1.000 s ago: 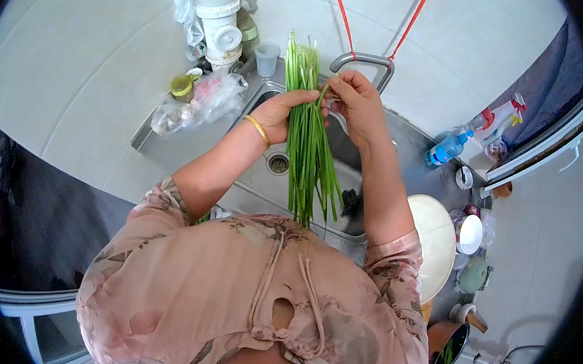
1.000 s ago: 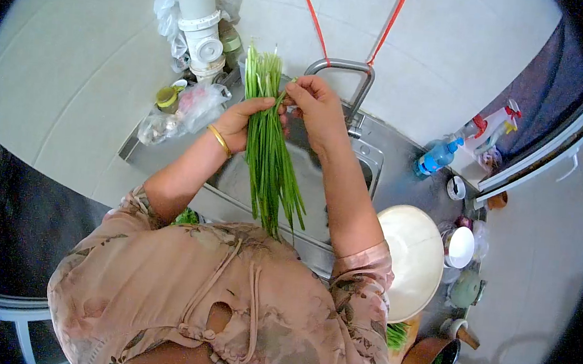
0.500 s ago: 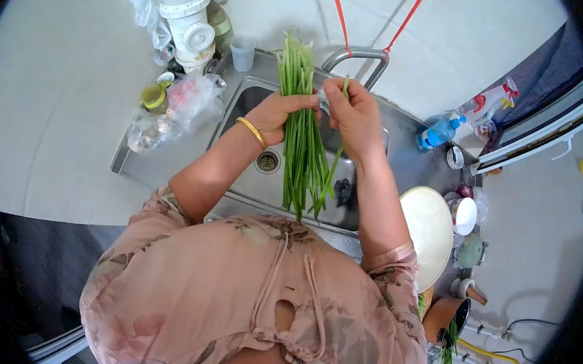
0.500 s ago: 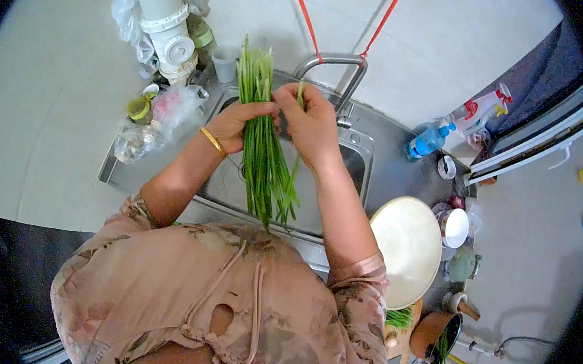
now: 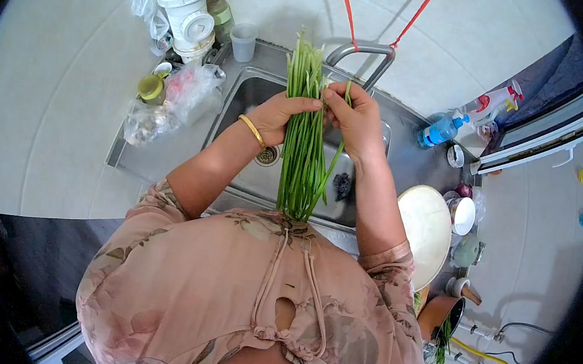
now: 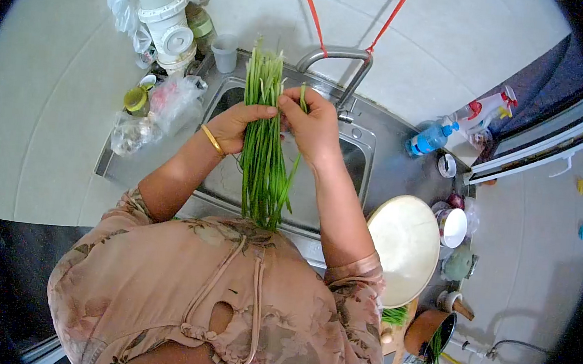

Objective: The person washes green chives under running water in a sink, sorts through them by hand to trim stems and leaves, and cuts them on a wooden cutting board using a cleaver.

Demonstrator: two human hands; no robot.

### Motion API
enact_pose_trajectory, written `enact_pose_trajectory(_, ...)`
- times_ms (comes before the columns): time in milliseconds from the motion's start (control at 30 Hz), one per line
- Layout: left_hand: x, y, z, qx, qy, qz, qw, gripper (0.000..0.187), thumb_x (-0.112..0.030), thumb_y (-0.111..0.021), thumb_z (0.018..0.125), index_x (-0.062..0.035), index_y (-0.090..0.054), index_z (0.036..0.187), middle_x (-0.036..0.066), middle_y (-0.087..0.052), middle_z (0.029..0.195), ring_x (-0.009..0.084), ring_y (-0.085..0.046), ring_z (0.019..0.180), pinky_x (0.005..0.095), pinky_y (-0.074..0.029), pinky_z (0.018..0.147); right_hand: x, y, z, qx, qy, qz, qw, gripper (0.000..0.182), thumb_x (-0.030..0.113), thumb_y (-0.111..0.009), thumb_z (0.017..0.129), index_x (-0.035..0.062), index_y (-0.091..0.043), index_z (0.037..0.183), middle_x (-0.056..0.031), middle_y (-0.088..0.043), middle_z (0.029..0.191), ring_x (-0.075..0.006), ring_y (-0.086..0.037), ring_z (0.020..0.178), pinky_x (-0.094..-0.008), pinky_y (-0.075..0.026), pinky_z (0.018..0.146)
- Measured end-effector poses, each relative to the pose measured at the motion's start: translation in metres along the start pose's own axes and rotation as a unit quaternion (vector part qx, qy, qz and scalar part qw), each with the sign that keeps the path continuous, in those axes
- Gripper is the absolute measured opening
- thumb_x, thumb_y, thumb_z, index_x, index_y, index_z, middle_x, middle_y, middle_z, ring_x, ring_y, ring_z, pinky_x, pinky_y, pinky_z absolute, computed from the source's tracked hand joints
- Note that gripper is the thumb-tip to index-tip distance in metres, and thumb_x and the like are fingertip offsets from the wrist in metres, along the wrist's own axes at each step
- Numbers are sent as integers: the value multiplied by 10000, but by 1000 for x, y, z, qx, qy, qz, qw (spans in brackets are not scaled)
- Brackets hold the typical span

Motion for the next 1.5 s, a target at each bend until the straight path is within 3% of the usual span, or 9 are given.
enact_pose_trajectory(400, 3, -7, 0, -30, -45, 34, 998, 221, -72, -642, 748, -26, -578, 954, 58, -606, 824, 164, -590, 748, 278, -479, 684, -3, 6, -4, 56, -3, -38, 998, 112, 163, -579, 844, 58, -557, 809, 23, -517, 649, -46, -450, 555, -165, -322, 471)
enact_pose_trajectory(500, 4, -4, 2, -42, -53, 34, 997, 229, -60, -644, 746, -31, -570, 961, 54, -604, 821, 162, -589, 744, 276, -476, 677, -10, 8, -2, 24, 3, -9, 1000, 133, 178, -569, 853, 66, -530, 793, 22, -501, 659, -44, -439, 558, -169, -323, 470)
enact_pose_trajectory(600, 2, -1, 2, -37, -47, 36, 998, 247, -70, -638, 756, -36, -545, 982, 53, -597, 835, 155, -584, 767, 278, -476, 680, -10, 5, 0, -73, 70, 125, 987, 152, 190, -569, 854, 65, -514, 787, 22, -482, 666, -48, -428, 562, -183, -328, 476)
enact_pose_trajectory(700, 2, 2, 2, -42, -44, 60, 996, 264, -87, -633, 765, -41, -524, 1001, 51, -590, 848, 148, -578, 789, 280, -478, 685, -5, 12, 0, -15, 37, 132, 990, 162, 198, -576, 849, 62, -519, 784, 22, -488, 651, -58, -444, 564, -198, -341, 488)
enact_pose_trajectory(800, 3, -3, 3, -46, -50, 58, 996, 262, -60, -650, 742, -41, -558, 987, 43, -595, 828, 152, -580, 746, 278, -472, 663, 15, 4, -10, 14, 30, -73, 997, 158, 201, -583, 845, 58, -543, 790, 31, -491, 631, -61, -445, 549, -206, -351, 498)
enact_pose_trajectory(1200, 4, 1, 5, -54, -47, 72, 995, 288, -35, -644, 729, -51, -567, 1006, 17, -585, 838, 125, -564, 743, 266, -465, 661, -5, 9, -1, 5, 26, 25, 999, 168, 225, -626, 816, 60, -595, 827, 49, -509, 639, -27, -391, 516, -178, -290, 441)
enact_pose_trajectory(1300, 3, -4, 5, -62, -69, 66, 993, 288, -31, -643, 730, -44, -565, 1008, 22, -592, 849, 128, -570, 756, 266, -468, 662, -13, 10, 1, -13, 22, -47, 999, 185, 244, -620, 821, 62, -601, 847, 58, -495, 642, -28, -374, 511, -180, -286, 439)
enact_pose_trajectory(1400, 2, -6, 7, -78, -82, 55, 992, 283, -25, -643, 731, -34, -565, 1002, 35, -600, 852, 137, -580, 756, 268, -469, 666, -9, 8, -3, -1, -10, -14, 1000, 174, 174, -581, 844, 1, -587, 861, -1, -561, 717, -59, -469, 654, -212, -387, 586)
enact_pose_trajectory(1500, 1, -4, 8, -88, -68, 60, 992, 273, -20, -647, 726, -20, -563, 986, 54, -607, 857, 151, -587, 745, 274, -470, 681, -25, 9, 5, -70, 67, 39, 995, 166, 220, -566, 860, 56, -583, 871, 49, -499, 650, -34, -395, 529, -183, -308, 456)
Point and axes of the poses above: each hand's wrist, its own z-axis towards the middle knuckle, its own y-axis out of the back of the hand, x = y × z, the point moved 2 cm from there along z, towards the middle knuckle
